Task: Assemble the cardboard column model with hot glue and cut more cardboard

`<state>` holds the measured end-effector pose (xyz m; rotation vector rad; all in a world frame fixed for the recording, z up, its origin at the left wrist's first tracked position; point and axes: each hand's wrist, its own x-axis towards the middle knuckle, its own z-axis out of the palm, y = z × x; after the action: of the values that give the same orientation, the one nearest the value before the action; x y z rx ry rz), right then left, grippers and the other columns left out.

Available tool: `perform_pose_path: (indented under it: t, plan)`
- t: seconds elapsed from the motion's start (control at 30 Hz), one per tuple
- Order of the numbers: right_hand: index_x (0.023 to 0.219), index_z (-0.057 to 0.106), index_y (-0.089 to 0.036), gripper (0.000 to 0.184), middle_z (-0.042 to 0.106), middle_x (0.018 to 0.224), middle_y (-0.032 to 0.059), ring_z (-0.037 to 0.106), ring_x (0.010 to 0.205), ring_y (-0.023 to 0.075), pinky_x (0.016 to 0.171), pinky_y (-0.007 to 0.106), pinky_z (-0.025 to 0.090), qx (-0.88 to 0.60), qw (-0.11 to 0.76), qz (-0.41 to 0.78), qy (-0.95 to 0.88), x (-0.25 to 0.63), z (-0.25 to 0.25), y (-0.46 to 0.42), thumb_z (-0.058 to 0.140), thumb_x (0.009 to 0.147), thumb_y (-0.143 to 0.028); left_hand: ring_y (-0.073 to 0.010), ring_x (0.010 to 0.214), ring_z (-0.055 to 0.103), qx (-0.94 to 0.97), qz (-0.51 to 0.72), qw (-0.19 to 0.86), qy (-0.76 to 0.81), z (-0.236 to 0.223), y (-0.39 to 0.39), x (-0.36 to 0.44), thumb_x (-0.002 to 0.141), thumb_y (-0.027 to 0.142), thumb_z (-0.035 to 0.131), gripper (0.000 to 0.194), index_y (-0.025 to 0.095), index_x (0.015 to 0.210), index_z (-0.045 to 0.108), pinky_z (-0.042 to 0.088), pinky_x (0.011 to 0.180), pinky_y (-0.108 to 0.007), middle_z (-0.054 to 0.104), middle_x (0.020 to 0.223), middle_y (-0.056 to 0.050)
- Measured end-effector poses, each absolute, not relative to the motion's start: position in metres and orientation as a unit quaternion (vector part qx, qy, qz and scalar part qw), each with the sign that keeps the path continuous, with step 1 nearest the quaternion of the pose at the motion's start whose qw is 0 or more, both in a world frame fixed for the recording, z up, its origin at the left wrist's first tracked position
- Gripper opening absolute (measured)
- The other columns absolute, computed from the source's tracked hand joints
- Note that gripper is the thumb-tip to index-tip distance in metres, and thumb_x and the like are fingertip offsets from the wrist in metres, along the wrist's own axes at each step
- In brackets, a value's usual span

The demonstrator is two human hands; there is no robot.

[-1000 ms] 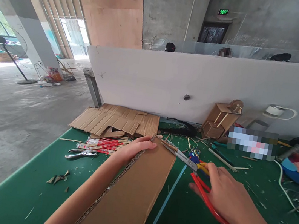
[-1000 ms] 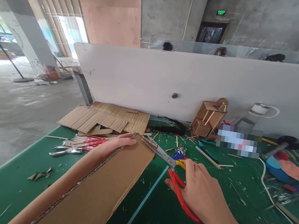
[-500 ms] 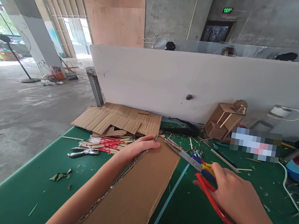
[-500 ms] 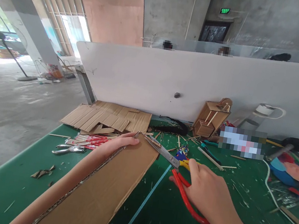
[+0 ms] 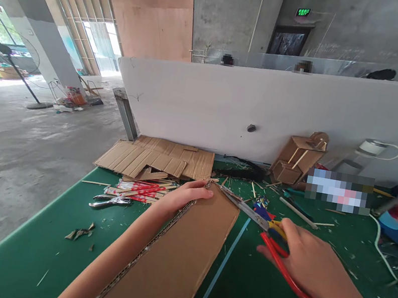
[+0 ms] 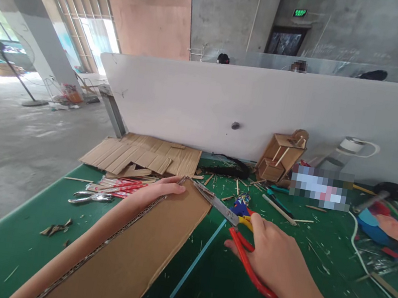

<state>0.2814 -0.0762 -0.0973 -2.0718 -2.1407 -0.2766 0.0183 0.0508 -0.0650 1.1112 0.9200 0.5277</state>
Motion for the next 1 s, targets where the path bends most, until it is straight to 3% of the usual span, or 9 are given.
perform_pose_path:
  t: [0.23,0.6,0.83,1.0]
  plan:
    - [0.086,0.046,-0.021,0.044,0.066,0.074,0.0085,0.067,0.063,0.0271,0.048,0.033,0.043,-0.701,0.056,-0.097,-0.704,0.274,-0.093,-0.075,0.037,0.086,-0.063,-0.0225,0.09,0.067,0.505,0.249,0.656,0.503,-0.063,0.042,0.022,0.063,0.042,0.076,0.054,0.024,0.112,0.064,0.052,0.073,-0.029,0.071,0.098,-0.002]
    - [0.08,0.049,-0.018,0.039,0.063,0.061,0.0058,0.063,0.048,0.0234,0.041,0.029,0.037,-0.629,0.082,-0.218,-0.742,0.279,-0.094,-0.074,0.031,0.093,-0.05,-0.0157,0.075,0.065,0.516,0.256,0.682,0.451,-0.06,0.041,0.022,0.067,0.036,0.074,0.034,0.021,0.097,0.069,0.052,0.071,-0.026,0.07,0.085,0.0]
    - [0.082,0.053,-0.016,0.025,0.061,0.055,0.0043,0.059,0.041,0.0204,0.039,0.027,0.033,-0.586,0.08,-0.267,-0.761,0.29,-0.102,-0.075,0.031,0.091,-0.022,-0.0208,0.092,0.066,0.518,0.223,0.678,0.471,-0.058,0.038,0.022,0.067,0.041,0.073,0.047,0.024,0.11,0.065,0.052,0.071,-0.027,0.071,0.102,-0.002]
    - [0.079,0.054,-0.017,0.026,0.057,0.048,0.0023,0.056,0.036,0.0207,0.039,0.028,0.032,-0.561,0.077,-0.295,-0.77,0.29,-0.101,-0.075,0.03,0.09,-0.019,-0.0241,0.101,0.065,0.521,0.221,0.662,0.491,-0.062,0.04,0.024,0.065,0.044,0.074,0.062,0.025,0.122,0.058,0.053,0.076,-0.029,0.069,0.109,-0.003]
